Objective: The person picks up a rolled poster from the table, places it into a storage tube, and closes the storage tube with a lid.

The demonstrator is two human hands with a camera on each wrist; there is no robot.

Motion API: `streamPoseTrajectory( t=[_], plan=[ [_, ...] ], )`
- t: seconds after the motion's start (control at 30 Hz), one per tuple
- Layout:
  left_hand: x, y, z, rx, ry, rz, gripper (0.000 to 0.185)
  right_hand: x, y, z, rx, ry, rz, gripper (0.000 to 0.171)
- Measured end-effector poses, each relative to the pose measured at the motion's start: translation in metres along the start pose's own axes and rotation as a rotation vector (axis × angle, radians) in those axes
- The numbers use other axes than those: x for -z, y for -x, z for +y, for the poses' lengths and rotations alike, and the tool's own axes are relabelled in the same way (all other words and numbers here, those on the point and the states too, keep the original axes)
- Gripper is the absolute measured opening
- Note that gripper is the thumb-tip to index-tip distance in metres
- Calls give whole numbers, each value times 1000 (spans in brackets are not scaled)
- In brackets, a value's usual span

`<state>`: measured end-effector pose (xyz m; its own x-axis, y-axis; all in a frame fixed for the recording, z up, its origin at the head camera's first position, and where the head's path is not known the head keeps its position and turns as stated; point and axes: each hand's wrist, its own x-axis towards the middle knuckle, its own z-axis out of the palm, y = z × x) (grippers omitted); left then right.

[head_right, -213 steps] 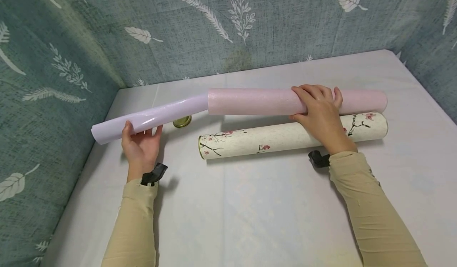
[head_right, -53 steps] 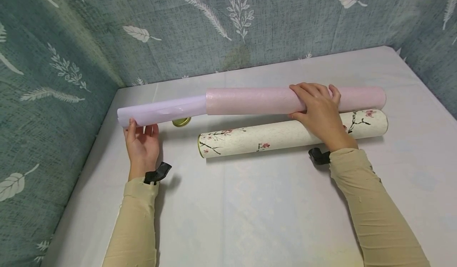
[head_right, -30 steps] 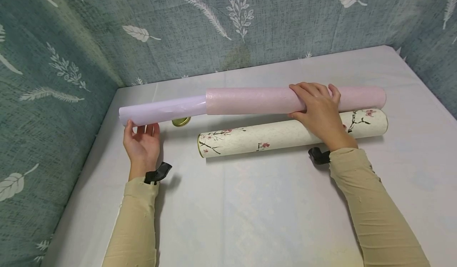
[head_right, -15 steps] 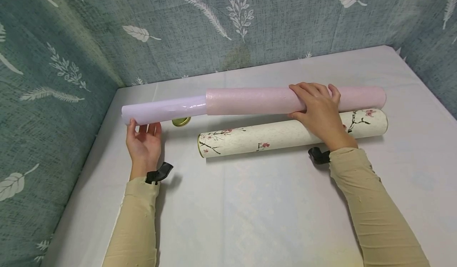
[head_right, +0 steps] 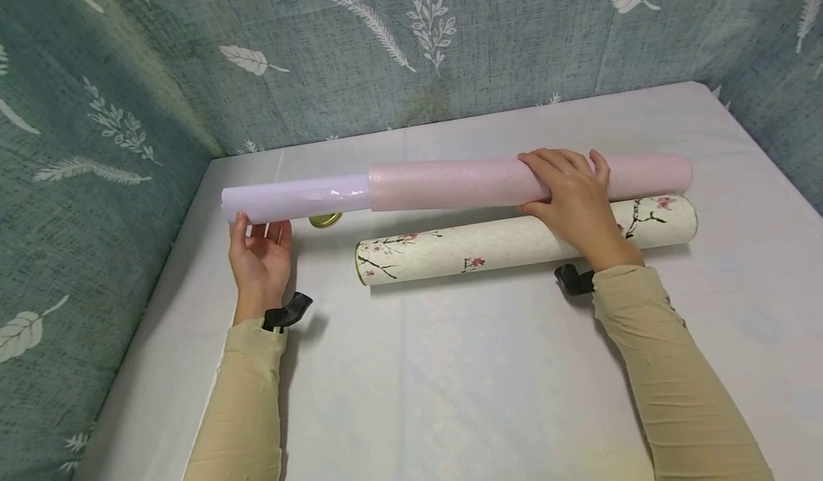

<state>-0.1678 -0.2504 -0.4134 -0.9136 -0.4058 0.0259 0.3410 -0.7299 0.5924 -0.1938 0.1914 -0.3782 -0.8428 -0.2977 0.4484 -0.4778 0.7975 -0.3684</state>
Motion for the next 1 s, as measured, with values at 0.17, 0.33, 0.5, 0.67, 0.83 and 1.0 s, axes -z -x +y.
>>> streamPoseTrajectory(
  t=[0.17, 0.33, 0.5, 0.67, 0.83, 1.0],
  plan=[
    [0, 1, 0, -8, -18, -24, 37, 0, 0, -1, 7, 1, 1, 69],
    [0, 1, 0, -2, -21, -49, 34, 1, -1, -1, -3, 7, -13, 69],
    [-2, 1, -1, -1, -18, -55, 33, 1, -1, -1, -5, 6, -16, 69],
    [-1, 0, -2, 6, -17, -64, 29, 0, 0, 0, -2, 7, -13, 70],
    [0, 0, -3, 19, -6, -83, 26, 0, -1, 0, -2, 3, -15, 70],
    [-1, 0, -3, 25, 5, -108, 24, 0, -1, -1, -3, -4, -13, 70]
  ],
)
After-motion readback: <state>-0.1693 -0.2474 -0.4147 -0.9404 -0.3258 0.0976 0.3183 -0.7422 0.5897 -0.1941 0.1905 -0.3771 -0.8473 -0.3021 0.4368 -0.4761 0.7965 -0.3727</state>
